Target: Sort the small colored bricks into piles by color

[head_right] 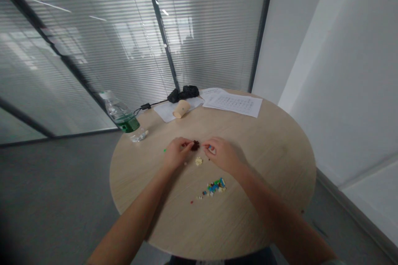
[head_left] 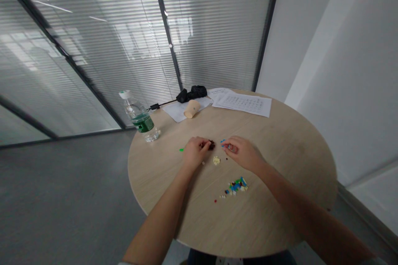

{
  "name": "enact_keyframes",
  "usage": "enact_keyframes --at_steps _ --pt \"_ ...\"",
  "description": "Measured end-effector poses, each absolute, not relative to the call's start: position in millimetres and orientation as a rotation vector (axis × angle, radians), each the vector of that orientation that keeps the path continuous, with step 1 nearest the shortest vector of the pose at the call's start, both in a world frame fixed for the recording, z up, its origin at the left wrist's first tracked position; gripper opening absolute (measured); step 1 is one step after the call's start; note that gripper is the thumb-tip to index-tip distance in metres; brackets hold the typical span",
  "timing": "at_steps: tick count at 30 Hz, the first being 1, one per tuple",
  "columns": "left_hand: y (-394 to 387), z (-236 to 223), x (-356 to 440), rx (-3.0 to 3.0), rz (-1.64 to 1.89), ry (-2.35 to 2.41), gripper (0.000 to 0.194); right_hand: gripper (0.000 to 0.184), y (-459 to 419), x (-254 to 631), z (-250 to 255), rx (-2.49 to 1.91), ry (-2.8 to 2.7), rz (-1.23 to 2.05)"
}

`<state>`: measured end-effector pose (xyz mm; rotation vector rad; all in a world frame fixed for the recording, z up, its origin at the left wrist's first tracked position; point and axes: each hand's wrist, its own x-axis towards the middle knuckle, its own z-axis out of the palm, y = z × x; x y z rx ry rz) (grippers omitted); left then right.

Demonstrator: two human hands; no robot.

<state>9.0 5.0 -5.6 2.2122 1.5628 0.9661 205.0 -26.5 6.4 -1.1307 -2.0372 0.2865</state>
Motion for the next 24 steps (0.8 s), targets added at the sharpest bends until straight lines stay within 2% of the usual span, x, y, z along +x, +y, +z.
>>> enact_keyframes --at_steps 6,16,24 --pt "10.6 -8.5 2.7 2.441 0.798 1.818 0.02 0.014 -26.5 204.5 5.3 -1.165 -2.024 0.348" --pt "12.2 -12.1 2.3 2.422 0.81 1.793 0.023 0.014 -27.8 203.8 5.0 -1.138 -2.132 0.351" --pt "11.1 -9.5 2.8 2.391 0.826 1.779 0.021 0.01 -34.9 205.6 4.9 -0.884 -2.442 0.774"
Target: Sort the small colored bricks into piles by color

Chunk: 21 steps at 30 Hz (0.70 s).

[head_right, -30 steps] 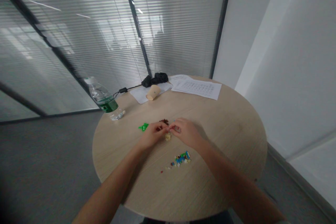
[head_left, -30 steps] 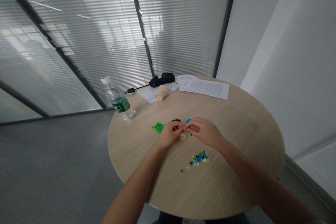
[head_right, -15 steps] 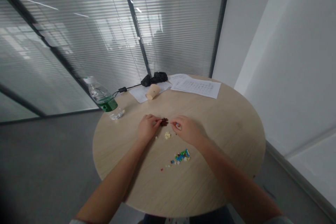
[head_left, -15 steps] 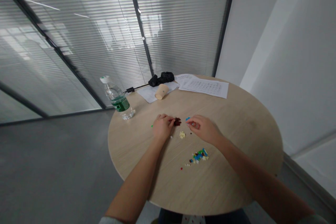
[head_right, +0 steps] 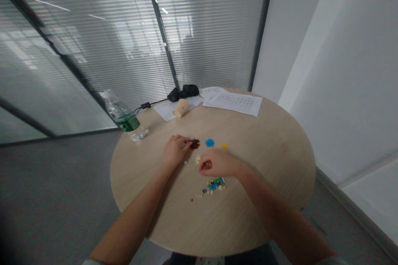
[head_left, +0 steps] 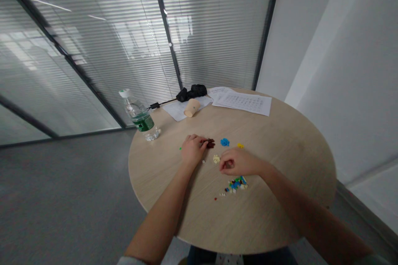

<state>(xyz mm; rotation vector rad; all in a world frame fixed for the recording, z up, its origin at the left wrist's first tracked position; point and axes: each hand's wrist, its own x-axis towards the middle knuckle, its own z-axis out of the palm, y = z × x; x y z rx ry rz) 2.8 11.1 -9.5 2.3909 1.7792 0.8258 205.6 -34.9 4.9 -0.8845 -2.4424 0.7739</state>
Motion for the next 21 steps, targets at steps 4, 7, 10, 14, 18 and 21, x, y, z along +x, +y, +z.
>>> enact_keyframes --at_steps 4,7,10,14,18,21 --pt "8.7 -6.1 3.4 2.378 0.835 1.795 0.021 0.004 -43.6 203.5 7.2 -0.82 -2.554 1.005" --pt "6.9 -4.2 3.5 2.36 0.851 1.786 0.021 0.005 -48.1 200.9 6.3 -0.829 -2.616 1.06" --pt "5.6 -3.0 3.6 2.345 0.867 1.787 0.021 0.006 -49.5 198.6 4.5 -0.826 -2.647 1.036" --pt "4.4 -2.1 4.0 2.334 0.893 1.756 0.021 0.007 -50.3 195.9 3.2 -0.809 -2.676 0.995" --pt "5.0 -2.9 4.9 2.299 0.955 1.704 0.019 0.012 -51.6 193.7 3.9 -0.765 -2.673 0.959" --pt "5.8 -3.9 5.9 2.18 1.063 1.549 0.017 0.011 -49.6 195.0 8.1 -0.747 -2.6 0.885"
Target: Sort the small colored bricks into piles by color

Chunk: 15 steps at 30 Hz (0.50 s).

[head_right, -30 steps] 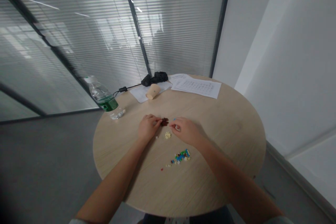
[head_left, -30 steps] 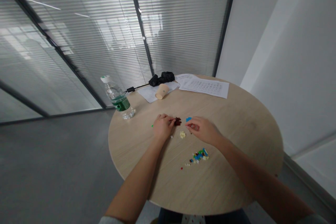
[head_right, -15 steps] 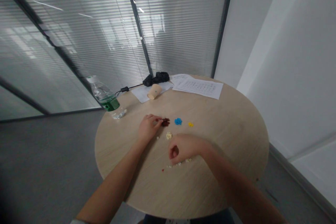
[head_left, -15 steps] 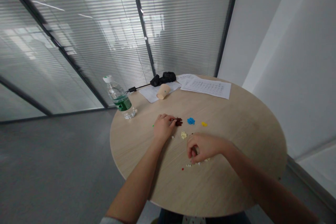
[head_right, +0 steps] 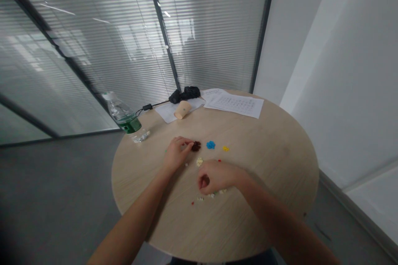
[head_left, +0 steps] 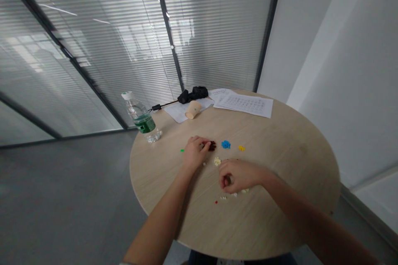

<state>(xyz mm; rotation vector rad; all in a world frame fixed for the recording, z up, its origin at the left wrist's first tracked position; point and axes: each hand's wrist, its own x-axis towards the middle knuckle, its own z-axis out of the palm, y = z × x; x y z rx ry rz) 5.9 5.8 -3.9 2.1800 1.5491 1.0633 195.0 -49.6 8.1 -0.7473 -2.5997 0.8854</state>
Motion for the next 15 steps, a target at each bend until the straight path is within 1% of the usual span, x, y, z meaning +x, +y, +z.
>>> enact_keyframes --at_steps 3,7,11,15 --pt "3.5 -2.6 7.6 1.986 1.103 1.264 0.021 0.008 -43.5 200.4 14.5 -0.817 -2.443 0.702" --pt "-4.7 2.8 12.8 1.982 0.972 0.979 0.029 0.004 -33.0 208.6 17.7 -0.887 -2.226 0.431" --pt "-10.1 5.0 18.3 2.027 0.908 0.921 0.037 0.003 -27.0 210.7 12.8 -0.901 -2.155 0.244" --pt "-9.9 3.3 19.6 2.003 0.885 0.931 0.04 0.005 -26.2 209.0 9.2 -0.886 -2.158 0.194"
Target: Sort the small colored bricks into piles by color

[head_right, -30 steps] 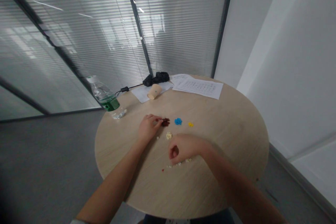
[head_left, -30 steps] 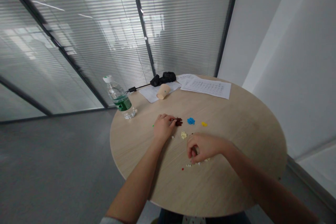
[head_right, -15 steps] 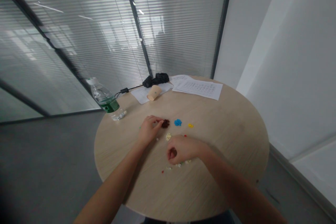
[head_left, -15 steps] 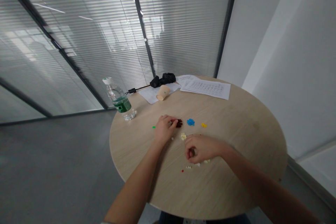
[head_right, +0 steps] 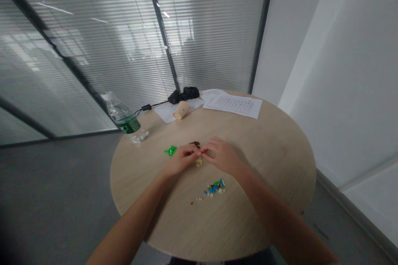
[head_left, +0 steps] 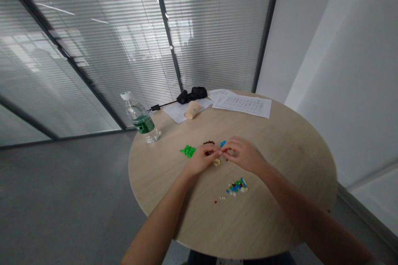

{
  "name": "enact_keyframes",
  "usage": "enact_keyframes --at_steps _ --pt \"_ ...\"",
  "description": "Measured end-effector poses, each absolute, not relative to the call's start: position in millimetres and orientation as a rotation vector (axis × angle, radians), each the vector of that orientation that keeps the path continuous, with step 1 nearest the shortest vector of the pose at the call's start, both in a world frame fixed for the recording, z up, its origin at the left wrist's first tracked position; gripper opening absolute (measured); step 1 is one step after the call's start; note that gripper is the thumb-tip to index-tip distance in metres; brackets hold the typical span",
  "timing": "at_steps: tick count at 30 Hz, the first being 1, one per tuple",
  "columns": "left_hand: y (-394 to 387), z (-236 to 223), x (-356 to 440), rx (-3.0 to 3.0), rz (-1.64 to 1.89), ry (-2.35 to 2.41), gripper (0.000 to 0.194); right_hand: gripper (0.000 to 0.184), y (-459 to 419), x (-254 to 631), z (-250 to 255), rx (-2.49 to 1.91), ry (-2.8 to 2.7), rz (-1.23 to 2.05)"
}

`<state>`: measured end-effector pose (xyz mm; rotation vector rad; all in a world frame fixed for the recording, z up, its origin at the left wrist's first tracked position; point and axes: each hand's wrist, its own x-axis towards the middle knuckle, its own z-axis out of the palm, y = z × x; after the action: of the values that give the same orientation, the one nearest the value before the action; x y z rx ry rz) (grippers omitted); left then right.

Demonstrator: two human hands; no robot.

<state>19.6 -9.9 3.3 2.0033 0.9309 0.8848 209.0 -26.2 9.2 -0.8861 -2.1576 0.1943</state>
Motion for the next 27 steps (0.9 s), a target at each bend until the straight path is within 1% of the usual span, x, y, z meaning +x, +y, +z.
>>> enact_keyframes --at_steps 4,9,21,24,27 --pt "-7.9 -0.4 19.0 1.948 0.897 0.923 0.039 0.006 -26.8 207.7 8.4 -0.879 -2.149 0.229" --pt "-6.1 -2.6 18.8 1.922 0.9 0.936 0.037 0.003 -26.8 206.5 6.6 -0.887 -2.117 0.301" --pt "-5.9 -3.9 20.6 1.923 0.902 0.96 0.037 0.004 -28.0 199.3 3.5 -1.0 -1.958 0.566" --pt "-3.7 -2.8 18.8 1.961 0.902 1.016 0.035 0.008 -27.5 199.0 1.1 -1.006 -1.934 0.57" --pt "-0.5 0.3 10.6 2.085 0.884 1.296 0.028 0.019 -26.6 200.3 0.2 -1.015 -1.919 0.548"
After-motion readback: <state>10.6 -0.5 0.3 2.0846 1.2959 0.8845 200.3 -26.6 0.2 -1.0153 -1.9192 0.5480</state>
